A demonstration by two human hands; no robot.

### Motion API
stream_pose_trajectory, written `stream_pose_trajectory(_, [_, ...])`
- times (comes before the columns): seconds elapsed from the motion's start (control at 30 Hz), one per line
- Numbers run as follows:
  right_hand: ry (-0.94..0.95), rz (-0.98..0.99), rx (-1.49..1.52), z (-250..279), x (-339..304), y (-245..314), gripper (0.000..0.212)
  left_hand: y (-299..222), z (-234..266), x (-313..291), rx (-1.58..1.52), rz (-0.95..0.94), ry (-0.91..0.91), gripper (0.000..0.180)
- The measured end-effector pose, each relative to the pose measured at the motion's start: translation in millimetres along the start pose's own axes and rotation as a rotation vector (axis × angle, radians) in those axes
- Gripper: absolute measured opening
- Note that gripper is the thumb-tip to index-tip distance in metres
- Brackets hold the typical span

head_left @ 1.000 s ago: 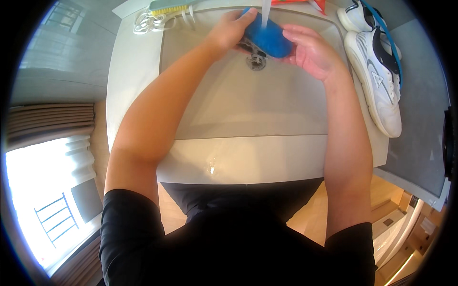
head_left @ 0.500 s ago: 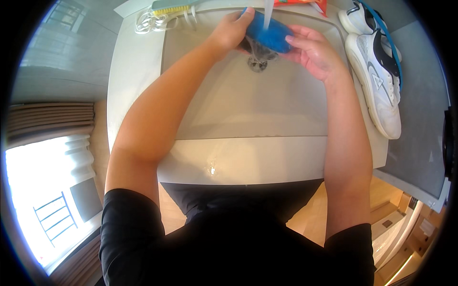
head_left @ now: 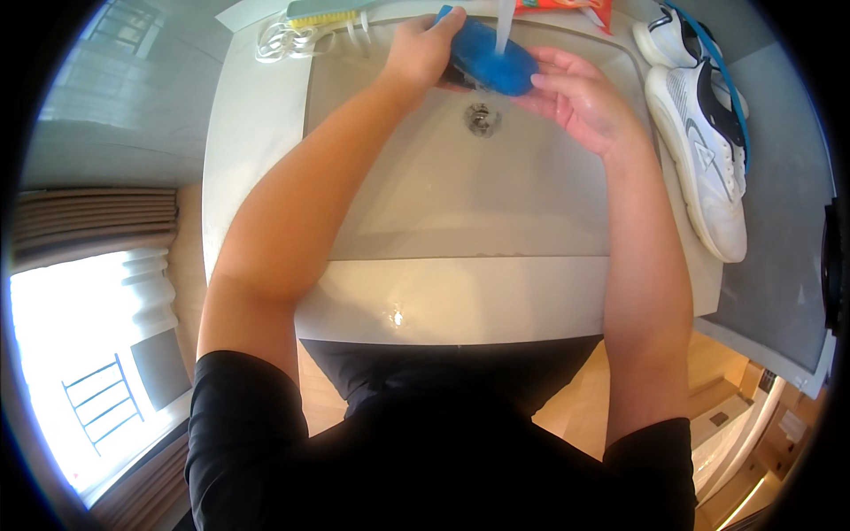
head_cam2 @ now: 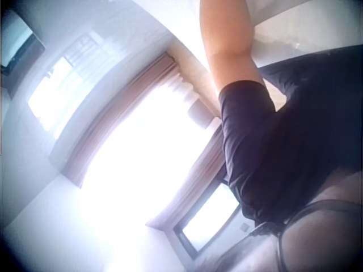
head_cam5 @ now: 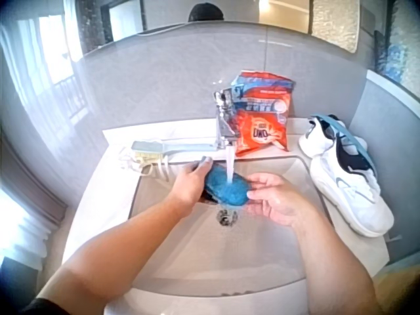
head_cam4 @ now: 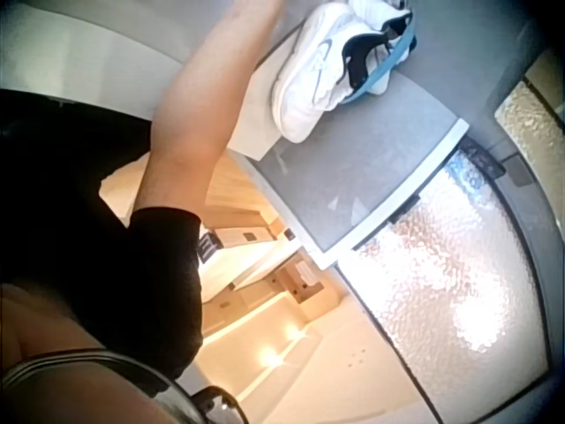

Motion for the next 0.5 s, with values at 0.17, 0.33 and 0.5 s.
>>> stream_pose_trajectory(0.17, [-0.07,0.068,-0.093,1.4,1.2,-0.5,0.053,-14.6,-2.7,-13.3,-0.043,-0.049,-0.02,0.044])
stream_pose_trajectory(0.33, [-0.127,0.057,-0.283,-4.0,1.8,-4.1,0.05,5.3,-2.6,4.2,0.047,0.001,0.029,0.056])
stream_pose_trajectory(0.5, [-0.14,0.036,-0.345,1.5,-0.2,-1.1,0.038,1.3,-8.6,-0.4,0.071,-0.029,0.066,0.056])
Point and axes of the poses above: each hand's wrist, its own x-axis towards the middle knuckle, its own z-axis out of the back of the hand, y = z × x, the point moved 9 cm from there along x, towards the middle knuckle, and after that the axes turned 2 degrees about z, right-handed, at the moved point
